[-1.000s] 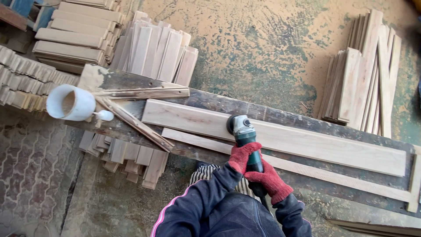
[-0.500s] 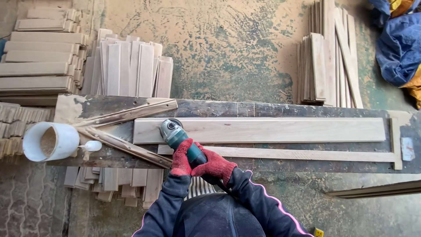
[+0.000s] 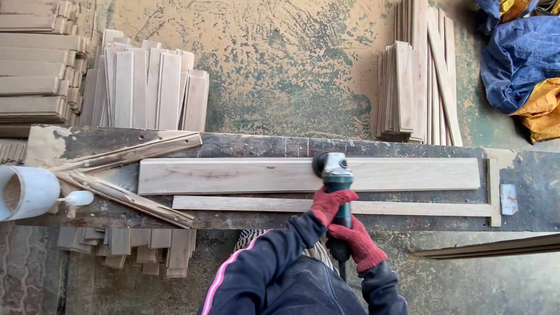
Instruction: The person is using an angle grinder with a sanding attachment to sand the surface of a long wooden plank on a workbench.
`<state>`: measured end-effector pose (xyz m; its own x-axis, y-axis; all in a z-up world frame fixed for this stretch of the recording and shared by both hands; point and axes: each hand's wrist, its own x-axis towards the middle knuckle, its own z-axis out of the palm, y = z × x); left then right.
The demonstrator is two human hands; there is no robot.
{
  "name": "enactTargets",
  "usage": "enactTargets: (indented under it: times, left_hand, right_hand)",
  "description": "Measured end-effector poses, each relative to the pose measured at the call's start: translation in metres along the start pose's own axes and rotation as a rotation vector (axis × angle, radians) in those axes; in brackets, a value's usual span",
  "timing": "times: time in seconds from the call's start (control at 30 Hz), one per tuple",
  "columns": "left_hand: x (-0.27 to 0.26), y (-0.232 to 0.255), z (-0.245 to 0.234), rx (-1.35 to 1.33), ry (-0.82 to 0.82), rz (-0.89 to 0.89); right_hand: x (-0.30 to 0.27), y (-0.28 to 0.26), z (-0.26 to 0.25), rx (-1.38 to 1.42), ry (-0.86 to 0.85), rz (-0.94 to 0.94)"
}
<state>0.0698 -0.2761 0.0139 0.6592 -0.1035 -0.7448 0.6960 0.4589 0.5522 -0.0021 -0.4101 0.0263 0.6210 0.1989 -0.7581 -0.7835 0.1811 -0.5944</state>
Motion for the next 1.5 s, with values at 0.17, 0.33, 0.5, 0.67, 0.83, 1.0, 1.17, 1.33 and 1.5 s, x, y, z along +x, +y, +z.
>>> enactTargets:
  times: [0.17,0.33,0.5,0.67,0.83,1.0,1.17,1.33,1.5]
  left_hand:
    - [0.001,-0.011,0.034,0.134,-0.007,-0.049]
    - [-0.002,-0.005,0.016,0.117,0.019,-0.02]
    - [-0.014,0.013,-0.039,-0.068,0.072,0.048]
    - [-0.032,0.036,-0.115,-0.208,0.174,0.105]
    - [-0.046,0.054,-0.204,-0.488,0.151,0.195]
    - [-0.062,0.072,-0.279,-0.238,0.479,0.082]
    - [-0.083,0.073,-0.32,-0.431,0.49,0.155]
    - [-0.082,0.061,-0.293,-0.566,0.442,0.134]
    - [-0.057,0.03,-0.214,-0.372,0.364,0.058]
  right_hand:
    - [-0.002,0.01,-0.045,0.075,0.063,0.025]
    - [0.003,0.006,-0.027,0.019,0.041,0.025]
    - [0.013,-0.001,0.03,-0.145,0.01,0.058]
    - [0.023,0.002,0.113,-0.259,-0.077,0.087]
    - [0.033,0.016,0.208,-0.37,-0.195,0.078]
    - [0.038,0.027,0.302,-0.609,-0.197,-0.027]
    - [0.031,0.032,0.343,-0.694,-0.279,0.002]
    - [0.025,0.029,0.31,-0.703,-0.266,0.005]
    - [0.015,0.024,0.221,-0.571,-0.113,0.026]
